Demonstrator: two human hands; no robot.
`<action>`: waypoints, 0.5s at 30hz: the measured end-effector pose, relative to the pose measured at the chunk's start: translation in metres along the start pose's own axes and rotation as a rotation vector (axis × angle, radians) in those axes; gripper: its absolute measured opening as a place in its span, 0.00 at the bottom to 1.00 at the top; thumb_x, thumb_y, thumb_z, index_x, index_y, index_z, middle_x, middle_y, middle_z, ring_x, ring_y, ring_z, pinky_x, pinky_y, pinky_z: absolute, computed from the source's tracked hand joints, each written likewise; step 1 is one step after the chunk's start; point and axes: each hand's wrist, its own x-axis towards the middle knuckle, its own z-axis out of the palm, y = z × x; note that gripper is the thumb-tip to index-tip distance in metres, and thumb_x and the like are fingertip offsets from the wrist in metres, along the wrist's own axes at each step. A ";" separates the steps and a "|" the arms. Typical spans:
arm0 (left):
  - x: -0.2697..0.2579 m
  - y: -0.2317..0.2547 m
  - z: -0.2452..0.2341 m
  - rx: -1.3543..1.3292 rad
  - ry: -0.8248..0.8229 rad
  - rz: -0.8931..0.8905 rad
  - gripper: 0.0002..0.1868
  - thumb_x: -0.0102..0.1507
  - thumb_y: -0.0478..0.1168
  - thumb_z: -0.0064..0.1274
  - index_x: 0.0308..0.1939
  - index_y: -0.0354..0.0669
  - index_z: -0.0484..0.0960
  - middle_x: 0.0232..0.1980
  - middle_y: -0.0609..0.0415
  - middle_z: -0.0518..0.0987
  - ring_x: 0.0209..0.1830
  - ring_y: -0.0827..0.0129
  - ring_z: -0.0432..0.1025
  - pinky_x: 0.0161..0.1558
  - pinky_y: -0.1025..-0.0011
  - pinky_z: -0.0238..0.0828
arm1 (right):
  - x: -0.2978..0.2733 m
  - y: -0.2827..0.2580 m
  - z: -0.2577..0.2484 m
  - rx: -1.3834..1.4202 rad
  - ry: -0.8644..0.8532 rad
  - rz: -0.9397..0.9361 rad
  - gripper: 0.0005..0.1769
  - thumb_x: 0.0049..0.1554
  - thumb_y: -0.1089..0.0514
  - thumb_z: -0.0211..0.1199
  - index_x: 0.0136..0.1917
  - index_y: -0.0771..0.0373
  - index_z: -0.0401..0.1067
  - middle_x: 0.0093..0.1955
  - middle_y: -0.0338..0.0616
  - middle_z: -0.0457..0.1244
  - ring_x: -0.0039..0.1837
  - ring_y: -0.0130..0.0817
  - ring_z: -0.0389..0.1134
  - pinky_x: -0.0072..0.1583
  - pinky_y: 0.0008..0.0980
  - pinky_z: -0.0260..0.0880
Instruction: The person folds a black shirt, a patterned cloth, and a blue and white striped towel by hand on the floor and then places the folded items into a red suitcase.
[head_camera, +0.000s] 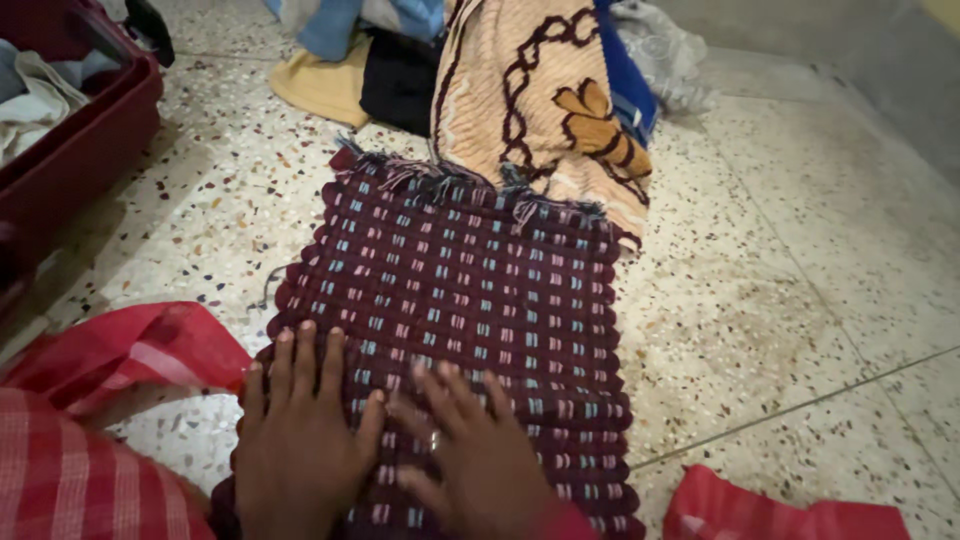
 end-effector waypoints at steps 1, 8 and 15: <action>-0.001 0.000 0.000 0.008 -0.007 0.004 0.42 0.59 0.62 0.44 0.71 0.42 0.66 0.75 0.41 0.63 0.77 0.52 0.54 0.73 0.50 0.46 | -0.010 0.000 -0.002 0.053 -0.027 0.028 0.39 0.62 0.32 0.54 0.80 0.50 0.57 0.83 0.53 0.46 0.83 0.51 0.42 0.76 0.60 0.34; 0.005 -0.006 0.010 0.089 -0.144 0.009 0.45 0.61 0.65 0.39 0.78 0.48 0.58 0.79 0.44 0.54 0.80 0.54 0.46 0.74 0.53 0.38 | -0.022 0.001 -0.014 0.249 -0.056 0.162 0.37 0.60 0.35 0.55 0.79 0.46 0.60 0.84 0.49 0.47 0.84 0.49 0.43 0.77 0.58 0.34; -0.048 0.017 0.012 0.266 -0.288 0.098 0.44 0.64 0.65 0.35 0.80 0.49 0.50 0.84 0.43 0.45 0.82 0.52 0.39 0.74 0.45 0.33 | -0.023 -0.004 -0.021 0.272 -0.091 0.194 0.34 0.63 0.36 0.50 0.79 0.45 0.58 0.84 0.48 0.44 0.84 0.48 0.39 0.77 0.60 0.32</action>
